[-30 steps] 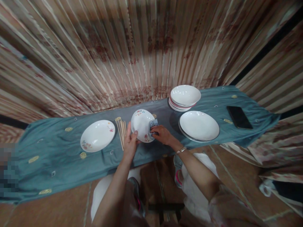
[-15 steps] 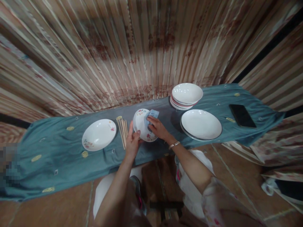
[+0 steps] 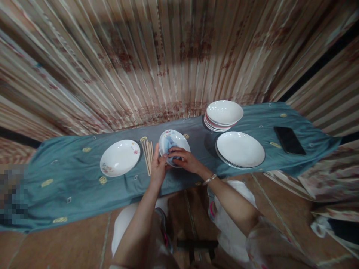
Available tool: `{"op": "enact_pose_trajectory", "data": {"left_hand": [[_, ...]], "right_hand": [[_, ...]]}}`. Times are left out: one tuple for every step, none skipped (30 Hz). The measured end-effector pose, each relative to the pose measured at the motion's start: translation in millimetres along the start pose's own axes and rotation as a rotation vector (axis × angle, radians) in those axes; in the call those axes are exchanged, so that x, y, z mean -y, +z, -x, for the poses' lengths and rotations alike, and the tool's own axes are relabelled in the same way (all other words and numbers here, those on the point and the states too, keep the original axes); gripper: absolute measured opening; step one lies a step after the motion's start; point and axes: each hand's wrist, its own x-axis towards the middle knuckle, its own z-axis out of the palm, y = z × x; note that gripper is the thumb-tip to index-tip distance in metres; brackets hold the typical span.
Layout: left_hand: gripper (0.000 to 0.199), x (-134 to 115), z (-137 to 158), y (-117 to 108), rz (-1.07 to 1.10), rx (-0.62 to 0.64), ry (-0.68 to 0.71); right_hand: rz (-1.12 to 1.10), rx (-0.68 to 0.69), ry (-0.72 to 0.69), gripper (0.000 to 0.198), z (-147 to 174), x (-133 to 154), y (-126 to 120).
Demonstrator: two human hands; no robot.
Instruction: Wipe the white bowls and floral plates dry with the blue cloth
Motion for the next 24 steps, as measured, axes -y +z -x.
{"op": "enact_pose_trajectory", "data": {"left_hand": [[0.093,0,0,0,-0.002,-0.004,0.002],[0.094,0,0,0,-0.004,-0.007,0.005],[0.095,0,-1,0,-0.006,-0.006,0.007],[0.096,0,-1,0,-0.009,0.000,0.007],[0.097,0,-1,-1,-0.012,0.006,0.007],[0.098,0,-1,-1,-0.016,0.013,0.006],[0.098,0,-1,-1,-0.024,0.020,0.006],[0.098,-1,0,-1,-0.033,0.026,0.007],[0.098,-1,0,-1,-0.041,0.028,0.008],[0.098,-2,1,-1,-0.048,0.029,0.010],[0.098,-3,1,-1,-0.054,0.031,0.011],[0.098,-4,1,0,-0.060,0.033,0.009],[0.098,-5,2,0,-0.064,0.035,0.008],[0.099,-5,2,1,-0.067,0.034,0.007],[0.101,-6,2,1,-0.069,0.033,0.006],[0.102,-6,3,1,-0.071,0.031,0.006],[0.103,-6,3,1,-0.070,0.030,0.007],[0.104,-5,3,2,-0.067,0.029,0.009],[0.104,-5,3,2,-0.063,0.029,0.009],[0.103,-5,3,2,-0.057,0.030,0.008],[0.103,-4,3,2,-0.050,0.030,0.006],[0.103,-4,4,2,-0.040,0.029,0.003],[0.103,-4,4,2,-0.030,0.027,-0.001],[0.103,-4,4,3,-0.021,0.026,-0.006]], "right_hand": [[-0.002,0.005,0.006,0.023,2,0,-1],[0.000,0.012,0.010,0.021,5,0,-2],[0.007,0.022,0.014,0.020,7,0,-4],[0.021,0.032,0.019,0.019,10,-1,-6],[0.043,0.040,0.027,0.019,12,-2,-8],[0.072,0.046,0.036,0.019,14,-3,-10],[0.108,0.053,0.048,0.020,16,-5,-13],[0.150,0.056,0.062,0.020,18,-7,-14],[0.197,0.054,0.079,0.021,19,-9,-16],[0.249,0.044,0.098,0.021,19,-11,-17],[0.301,0.031,0.119,0.021,19,-14,-18],[0.352,0.013,0.139,0.020,18,-16,-18],[0.400,-0.005,0.158,0.020,17,-18,-18],[0.440,-0.023,0.175,0.019,15,-20,-19],[0.471,-0.038,0.188,0.019,13,-22,-19],[0.491,-0.053,0.196,0.018,10,-24,-19],[0.503,-0.070,0.201,0.018,8,-25,-19],[0.506,-0.093,0.199,0.018,5,-27,-19],[0.503,-0.122,0.190,0.020,3,-28,-18],[0.493,-0.155,0.175,0.022,0,-30,-17],[0.479,-0.187,0.158,0.024,-2,-33,-16],[0.460,-0.219,0.142,0.026,-5,-36,-15],[0.437,-0.246,0.131,0.028,-8,-39,-13],[0.409,-0.269,0.128,0.031,-11,-42,-11]]}}
